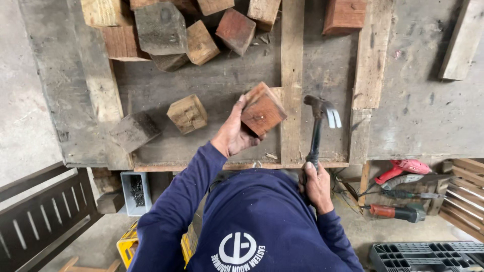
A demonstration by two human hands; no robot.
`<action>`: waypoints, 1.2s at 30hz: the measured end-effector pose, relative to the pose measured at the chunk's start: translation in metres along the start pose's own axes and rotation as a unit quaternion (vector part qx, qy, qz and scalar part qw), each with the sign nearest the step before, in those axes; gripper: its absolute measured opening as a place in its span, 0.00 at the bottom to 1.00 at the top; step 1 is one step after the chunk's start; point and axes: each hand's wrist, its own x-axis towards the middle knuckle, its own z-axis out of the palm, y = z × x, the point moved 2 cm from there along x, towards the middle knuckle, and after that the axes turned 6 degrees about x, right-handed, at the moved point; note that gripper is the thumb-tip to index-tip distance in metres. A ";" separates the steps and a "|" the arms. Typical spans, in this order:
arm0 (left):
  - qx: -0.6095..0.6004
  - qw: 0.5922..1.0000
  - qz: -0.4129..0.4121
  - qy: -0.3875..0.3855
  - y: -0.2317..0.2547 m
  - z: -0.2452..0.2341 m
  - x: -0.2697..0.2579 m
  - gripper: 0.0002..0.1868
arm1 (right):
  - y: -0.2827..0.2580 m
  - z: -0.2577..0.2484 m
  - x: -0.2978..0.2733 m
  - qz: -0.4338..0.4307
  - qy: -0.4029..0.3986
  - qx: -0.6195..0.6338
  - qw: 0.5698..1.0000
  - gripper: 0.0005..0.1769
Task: The person hammers nails into wooden blocks and arranges the blocks into a larger structure on a workbench.
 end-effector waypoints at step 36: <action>0.617 0.681 0.330 0.215 0.001 -0.022 0.063 0.70 | -0.112 0.047 -0.049 -0.151 -0.025 -0.361 0.920 0.13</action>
